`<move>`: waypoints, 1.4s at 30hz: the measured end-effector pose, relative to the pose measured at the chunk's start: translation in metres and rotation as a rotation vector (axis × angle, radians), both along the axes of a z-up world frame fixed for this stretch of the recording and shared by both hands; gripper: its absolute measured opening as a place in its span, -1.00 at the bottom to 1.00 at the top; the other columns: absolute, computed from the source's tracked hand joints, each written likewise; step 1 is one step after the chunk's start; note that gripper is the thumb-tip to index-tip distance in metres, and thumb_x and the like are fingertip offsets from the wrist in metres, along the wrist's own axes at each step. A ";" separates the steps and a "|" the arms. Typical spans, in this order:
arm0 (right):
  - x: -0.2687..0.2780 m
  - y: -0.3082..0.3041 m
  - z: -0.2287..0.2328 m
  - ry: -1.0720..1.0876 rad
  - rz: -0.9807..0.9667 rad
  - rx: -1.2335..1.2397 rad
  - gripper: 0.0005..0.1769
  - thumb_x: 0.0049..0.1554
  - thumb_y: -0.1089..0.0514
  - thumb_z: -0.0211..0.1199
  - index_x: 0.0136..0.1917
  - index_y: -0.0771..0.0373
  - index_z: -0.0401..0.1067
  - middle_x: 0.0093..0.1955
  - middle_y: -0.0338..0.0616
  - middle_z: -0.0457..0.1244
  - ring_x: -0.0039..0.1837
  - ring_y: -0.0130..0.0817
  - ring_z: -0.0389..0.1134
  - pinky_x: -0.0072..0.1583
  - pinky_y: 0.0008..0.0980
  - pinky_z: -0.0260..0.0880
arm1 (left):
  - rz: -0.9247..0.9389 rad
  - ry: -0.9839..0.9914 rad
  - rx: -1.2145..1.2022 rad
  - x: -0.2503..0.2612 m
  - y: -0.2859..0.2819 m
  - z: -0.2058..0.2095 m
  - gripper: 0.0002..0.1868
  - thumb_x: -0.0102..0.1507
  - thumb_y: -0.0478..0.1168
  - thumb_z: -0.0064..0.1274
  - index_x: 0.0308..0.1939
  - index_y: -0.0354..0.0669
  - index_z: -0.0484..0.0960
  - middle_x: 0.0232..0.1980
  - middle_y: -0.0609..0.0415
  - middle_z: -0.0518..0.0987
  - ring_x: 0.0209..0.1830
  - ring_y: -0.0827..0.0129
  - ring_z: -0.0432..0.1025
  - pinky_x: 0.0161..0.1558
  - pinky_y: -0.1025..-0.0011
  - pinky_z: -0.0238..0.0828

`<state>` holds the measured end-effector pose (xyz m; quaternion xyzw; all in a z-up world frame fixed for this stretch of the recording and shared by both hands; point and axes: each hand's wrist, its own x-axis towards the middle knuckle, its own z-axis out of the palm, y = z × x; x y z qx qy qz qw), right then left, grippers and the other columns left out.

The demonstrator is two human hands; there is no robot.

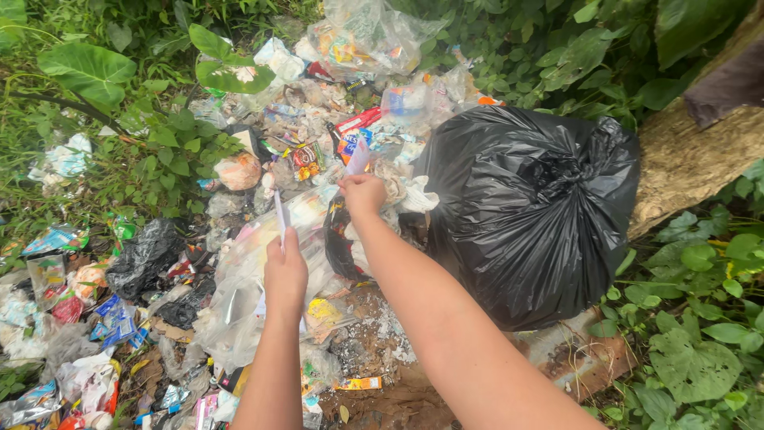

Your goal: The person picks up trash from the ground and a metal surface by hand and using a tool, then walks to a shelter to retrieve papers and place them onto a trash pile.

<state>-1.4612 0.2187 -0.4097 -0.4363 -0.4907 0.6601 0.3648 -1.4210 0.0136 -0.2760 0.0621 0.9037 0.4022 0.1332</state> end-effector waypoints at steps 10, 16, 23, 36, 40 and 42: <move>0.023 -0.007 0.037 -0.031 0.082 0.012 -0.88 0.09 0.36 0.27 -0.23 0.45 0.60 -0.23 -0.04 0.45 -0.21 -0.40 0.50 -0.12 -0.47 0.56 | -0.179 0.128 -0.059 -0.024 0.059 0.055 -0.19 0.36 0.36 -0.26 0.34 -0.29 0.43 0.09 -0.47 0.56 0.20 -0.28 0.38 0.24 0.00 0.25; 0.031 0.009 0.044 -0.020 0.126 0.024 -0.85 0.10 0.38 0.24 -0.20 0.46 0.61 -0.22 0.01 0.46 -0.21 -0.39 0.51 -0.11 -0.48 0.55 | -0.090 -0.017 -0.042 -0.038 0.060 0.061 -0.16 0.35 0.40 -0.34 0.33 -0.26 0.43 0.16 -0.40 0.55 0.24 -0.18 0.43 0.27 0.06 0.27; 0.035 0.014 0.047 0.025 0.119 -0.039 -0.85 0.12 0.37 0.24 -0.15 0.54 0.57 -0.18 0.03 0.46 -0.15 -0.36 0.53 -0.08 -0.47 0.60 | -0.192 0.069 -0.106 -0.028 0.063 0.061 -0.17 0.35 0.39 -0.34 0.33 -0.26 0.44 0.07 -0.39 0.59 0.20 -0.23 0.42 0.25 0.03 0.27; 0.032 0.008 0.043 0.068 0.131 -0.073 -0.86 0.12 0.41 0.22 -0.15 0.60 0.53 -0.16 0.11 0.44 -0.10 -0.29 0.54 -0.07 -0.46 0.62 | -0.234 0.102 -0.009 -0.012 0.069 0.080 -0.18 0.33 0.38 -0.25 0.33 -0.25 0.45 0.00 -0.44 0.58 0.11 -0.22 0.47 0.20 0.07 0.32; 0.030 0.008 0.037 0.045 0.133 -0.092 -0.87 0.10 0.43 0.21 -0.14 0.60 0.53 -0.15 0.13 0.44 -0.09 -0.26 0.54 -0.06 -0.46 0.61 | -0.227 0.080 -0.042 -0.015 0.058 0.066 -0.19 0.33 0.37 -0.26 0.31 -0.25 0.47 0.02 -0.39 0.61 0.13 -0.21 0.47 0.21 0.05 0.32; 0.028 0.009 0.033 0.063 0.127 -0.105 -0.87 0.12 0.41 0.21 -0.14 0.57 0.53 -0.14 0.12 0.44 -0.08 -0.25 0.54 -0.06 -0.45 0.61 | -0.245 0.153 -0.028 -0.018 0.053 0.060 -0.16 0.38 0.37 -0.25 0.34 -0.35 0.42 0.08 -0.48 0.55 0.16 -0.23 0.45 0.22 0.04 0.31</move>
